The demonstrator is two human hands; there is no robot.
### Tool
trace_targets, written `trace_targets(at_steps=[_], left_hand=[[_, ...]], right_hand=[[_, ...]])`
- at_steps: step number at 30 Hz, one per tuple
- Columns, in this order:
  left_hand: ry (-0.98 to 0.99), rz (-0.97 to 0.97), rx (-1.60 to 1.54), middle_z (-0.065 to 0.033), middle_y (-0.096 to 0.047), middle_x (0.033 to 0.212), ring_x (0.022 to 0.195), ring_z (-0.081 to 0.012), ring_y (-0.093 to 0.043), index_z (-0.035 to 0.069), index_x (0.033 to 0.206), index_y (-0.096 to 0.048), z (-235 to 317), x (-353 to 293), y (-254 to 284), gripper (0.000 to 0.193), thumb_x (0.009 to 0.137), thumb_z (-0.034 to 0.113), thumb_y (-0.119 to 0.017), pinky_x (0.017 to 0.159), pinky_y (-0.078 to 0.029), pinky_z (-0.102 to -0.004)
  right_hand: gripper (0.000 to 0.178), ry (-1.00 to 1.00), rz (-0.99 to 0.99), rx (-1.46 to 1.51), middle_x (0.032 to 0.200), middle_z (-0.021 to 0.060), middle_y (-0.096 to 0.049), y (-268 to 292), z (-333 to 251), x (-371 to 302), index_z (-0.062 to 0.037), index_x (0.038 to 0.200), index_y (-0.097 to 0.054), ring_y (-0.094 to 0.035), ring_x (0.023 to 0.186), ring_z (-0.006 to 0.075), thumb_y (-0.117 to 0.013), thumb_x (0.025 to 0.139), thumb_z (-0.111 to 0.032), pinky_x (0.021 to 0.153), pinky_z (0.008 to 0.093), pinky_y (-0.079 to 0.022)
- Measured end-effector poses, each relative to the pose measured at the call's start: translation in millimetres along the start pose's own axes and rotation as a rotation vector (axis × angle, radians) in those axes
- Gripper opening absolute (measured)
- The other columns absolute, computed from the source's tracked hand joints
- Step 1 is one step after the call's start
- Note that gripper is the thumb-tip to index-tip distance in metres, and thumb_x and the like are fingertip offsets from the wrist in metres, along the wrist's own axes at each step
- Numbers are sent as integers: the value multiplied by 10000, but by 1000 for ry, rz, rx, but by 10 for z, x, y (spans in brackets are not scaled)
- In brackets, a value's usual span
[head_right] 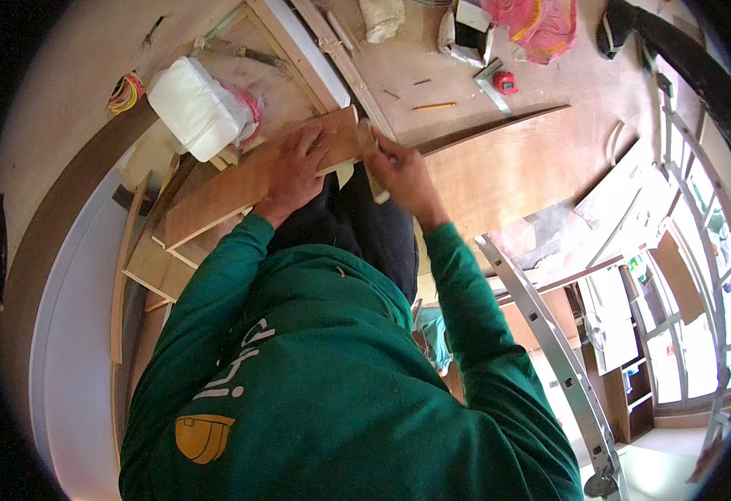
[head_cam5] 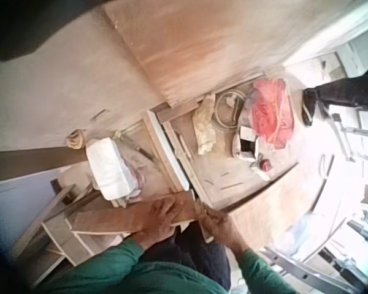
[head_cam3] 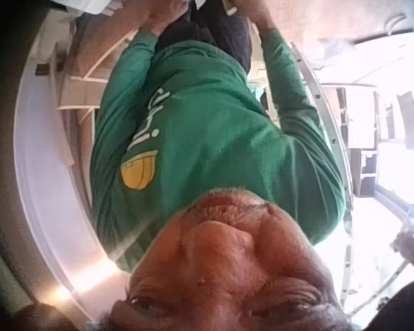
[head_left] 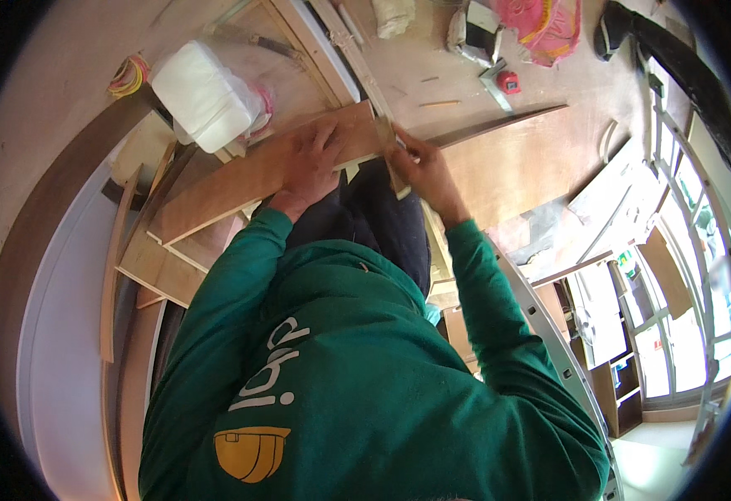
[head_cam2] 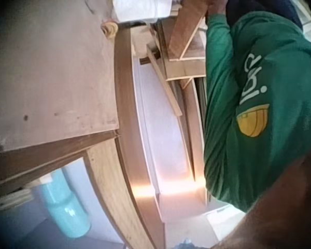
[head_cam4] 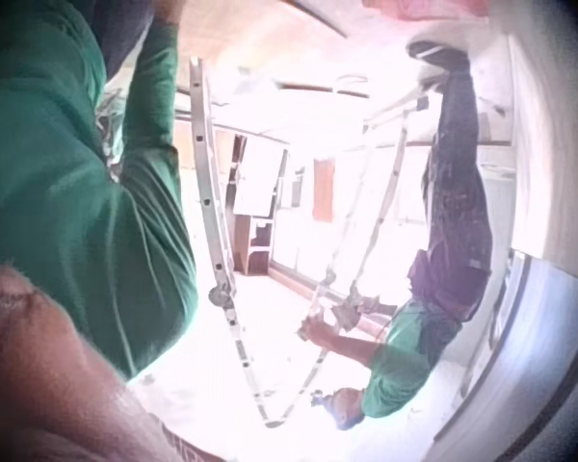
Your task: The person marks a curved wooden plank with a pencil and ruler, then uses a hand saw to cut along the marked line. After cutting, they handle smaller wooden pieces, measure them with a tape measure, and fit them into a wooden structure.
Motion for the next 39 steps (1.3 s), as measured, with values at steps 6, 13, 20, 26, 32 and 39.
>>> trace_targets(at_steps=[6,13,20,26,32,39], left_hand=[[-47,-26,43,-151,-481,1524,1383,-437,-472,196,1622,-440,72,-28,69,930,764,86,-782,1142,-415,-558],[-47,27,3,-140,-482,1510,1381,-424,-474,192,1608,-460,25,-56,-21,915,760,152,-803,1159,-396,-571],[-49,-5,28,-134,-491,1497,1365,-410,-491,187,1605,-467,28,-44,15,895,770,137,-785,1136,-410,-564],[-34,31,32,-131,-504,1507,1357,-414,-505,200,1593,-484,48,-60,17,870,775,131,-775,1135,-414,-564],[-13,-33,21,-139,-495,1537,1377,-425,-501,211,1602,-476,-18,-41,-48,886,774,126,-780,1133,-416,-574],[-23,-5,5,-152,-494,1535,1402,-430,-478,222,1629,-451,6,-30,-29,922,777,128,-792,1150,-402,-588]], right_hand=[[542,-52,68,-160,732,122,-654,-52,299,874,-65,1455,-647,-635,724,124,-687,996,-350,685,348,-543],[516,41,39,-137,976,198,-779,20,64,-76,-35,1435,-663,-708,949,156,-700,1006,-318,884,357,-572],[493,-105,41,-140,842,209,-737,-62,316,391,-77,1424,-677,-708,813,172,-675,1004,-336,774,386,-573],[508,-125,43,-135,798,176,-712,-39,-9,200,-76,1431,-675,-677,769,154,-674,1001,-346,749,380,-565],[528,-135,-20,-132,856,159,-736,-42,281,560,-61,1460,-648,-673,801,134,-670,1011,-337,755,358,-564],[552,-119,-25,-54,1068,123,-781,-27,178,188,-28,1496,-610,-683,966,149,-690,1039,-328,874,327,-555]])
Point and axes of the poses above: each hand's wrist, its own x-axis towards the middle knuckle, its own y-axis out of the back of the hand, z = x × y, the point moved 3 cm from there along x, towards the middle knuckle
